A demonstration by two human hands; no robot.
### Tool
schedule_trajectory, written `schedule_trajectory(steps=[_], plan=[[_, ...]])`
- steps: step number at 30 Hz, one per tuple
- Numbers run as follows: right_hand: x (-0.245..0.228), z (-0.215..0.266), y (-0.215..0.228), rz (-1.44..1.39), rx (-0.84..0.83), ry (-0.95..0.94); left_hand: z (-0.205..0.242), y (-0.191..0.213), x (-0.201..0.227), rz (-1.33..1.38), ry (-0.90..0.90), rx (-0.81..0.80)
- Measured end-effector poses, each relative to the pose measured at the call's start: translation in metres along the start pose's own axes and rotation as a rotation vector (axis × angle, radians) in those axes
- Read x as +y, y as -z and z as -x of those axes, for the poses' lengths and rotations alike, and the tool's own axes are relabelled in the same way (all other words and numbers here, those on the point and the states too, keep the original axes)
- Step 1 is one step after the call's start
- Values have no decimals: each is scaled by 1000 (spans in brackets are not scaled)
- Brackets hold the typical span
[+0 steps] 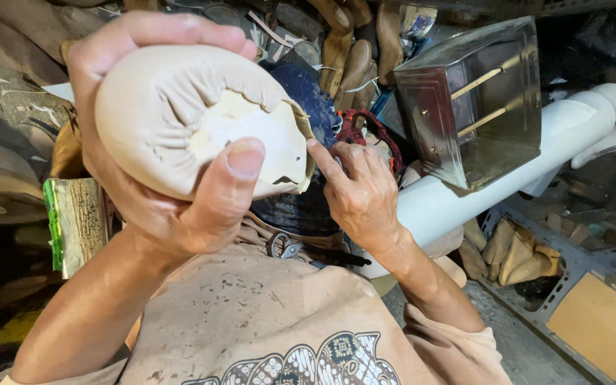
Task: The person uses pliers to pull and remove staples from the sole of a beige slip-on shoe. They then use a hammer to tap the shoe and a knife to scrape the sole, repeatedly turning the shoe to work on different areas.
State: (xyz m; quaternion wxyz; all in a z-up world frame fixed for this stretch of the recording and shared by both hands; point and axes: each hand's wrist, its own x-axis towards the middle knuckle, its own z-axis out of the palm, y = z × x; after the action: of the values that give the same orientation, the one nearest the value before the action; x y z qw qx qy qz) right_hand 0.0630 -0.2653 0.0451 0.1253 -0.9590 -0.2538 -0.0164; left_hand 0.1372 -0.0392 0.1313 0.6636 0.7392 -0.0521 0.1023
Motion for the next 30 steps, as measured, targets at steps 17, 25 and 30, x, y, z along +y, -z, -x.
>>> schedule_trajectory(steps=[17, 25, 30], plan=[[23, -4, 48, -702, -114, -245, 60, 17, -18, 241, -144, 75], [65, -132, 69, -274, 244, -87, 78, -4, -21, 146, -338, 238], [79, -238, 47, 189, 249, 113, 93, 7, -31, 184, -284, 7]])
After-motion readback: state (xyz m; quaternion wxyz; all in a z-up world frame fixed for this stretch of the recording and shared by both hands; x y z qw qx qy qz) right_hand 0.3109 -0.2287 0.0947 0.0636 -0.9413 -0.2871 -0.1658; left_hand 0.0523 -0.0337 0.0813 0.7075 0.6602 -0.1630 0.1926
